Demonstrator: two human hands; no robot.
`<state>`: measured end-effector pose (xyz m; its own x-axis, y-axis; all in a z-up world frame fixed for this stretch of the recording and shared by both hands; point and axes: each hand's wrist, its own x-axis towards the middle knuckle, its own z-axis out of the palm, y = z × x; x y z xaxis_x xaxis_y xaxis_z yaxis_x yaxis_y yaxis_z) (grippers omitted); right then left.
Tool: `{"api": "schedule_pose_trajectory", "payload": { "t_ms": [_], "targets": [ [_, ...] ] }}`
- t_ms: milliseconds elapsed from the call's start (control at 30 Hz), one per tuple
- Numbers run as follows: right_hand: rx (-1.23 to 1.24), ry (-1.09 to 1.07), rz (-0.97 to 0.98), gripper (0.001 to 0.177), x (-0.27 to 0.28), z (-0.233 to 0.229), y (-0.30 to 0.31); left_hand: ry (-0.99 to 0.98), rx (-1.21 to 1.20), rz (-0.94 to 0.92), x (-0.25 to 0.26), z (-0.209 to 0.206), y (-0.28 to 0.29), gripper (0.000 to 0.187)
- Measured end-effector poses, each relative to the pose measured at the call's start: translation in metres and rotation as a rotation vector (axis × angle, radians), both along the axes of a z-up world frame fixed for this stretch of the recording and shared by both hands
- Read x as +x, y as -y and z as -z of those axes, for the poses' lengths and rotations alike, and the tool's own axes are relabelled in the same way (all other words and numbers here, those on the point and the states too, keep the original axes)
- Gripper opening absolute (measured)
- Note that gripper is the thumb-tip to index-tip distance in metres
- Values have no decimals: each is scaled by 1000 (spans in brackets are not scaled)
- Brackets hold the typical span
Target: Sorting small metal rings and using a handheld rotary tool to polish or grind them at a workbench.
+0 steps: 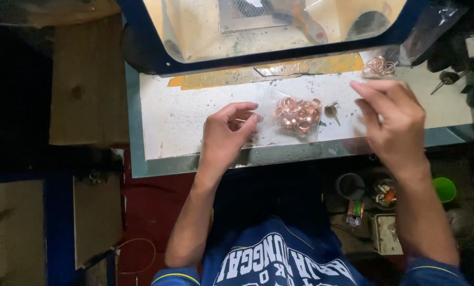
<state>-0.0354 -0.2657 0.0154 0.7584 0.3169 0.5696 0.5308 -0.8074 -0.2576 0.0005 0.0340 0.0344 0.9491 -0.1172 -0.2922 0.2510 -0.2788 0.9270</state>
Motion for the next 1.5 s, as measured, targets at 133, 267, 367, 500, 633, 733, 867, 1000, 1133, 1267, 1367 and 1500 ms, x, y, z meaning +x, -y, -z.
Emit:
{"api": "schedule_pose_trajectory", "payload": {
  "t_ms": [133,267,367,500,633,733,867,1000,1133,1267,1367,1500],
  "targets": [
    [86,53,149,12,-39,-6,27,-32,77,-22,-5,-11,-4,46],
    [232,-320,169,10,-89,-8,61,11,101,-56,-8,-10,-17,45],
    [40,-686,51,29,-107,25,92,36,162,-54,-10,-10,-22,37],
    [-604,-1296,374,35,-112,94,103,64,148,-32,-12,-4,-19,37],
    [-1264,-1338,331,35,-81,119,75,105,131,-25,-13,-2,-18,37],
    [-1360,-732,429,59,-104,229,141,104,125,-28,-17,-2,-20,37],
    [-1572,-1244,409,130,-60,177,98,156,93,-53,-24,6,-27,35],
    [-1519,-1232,420,118,-46,182,83,317,40,-78,-28,13,-39,29],
    [-1467,-1207,412,105,-23,190,69,398,191,-160,-23,-4,-55,25],
    [-1410,-1193,411,93,-6,201,57,548,339,-289,10,-2,-87,23],
    [-1360,-1196,414,85,-1,210,49,713,544,-309,53,18,-110,31],
    [-1283,-1207,435,73,4,219,44,785,764,-265,109,37,-119,49]
  ]
}}
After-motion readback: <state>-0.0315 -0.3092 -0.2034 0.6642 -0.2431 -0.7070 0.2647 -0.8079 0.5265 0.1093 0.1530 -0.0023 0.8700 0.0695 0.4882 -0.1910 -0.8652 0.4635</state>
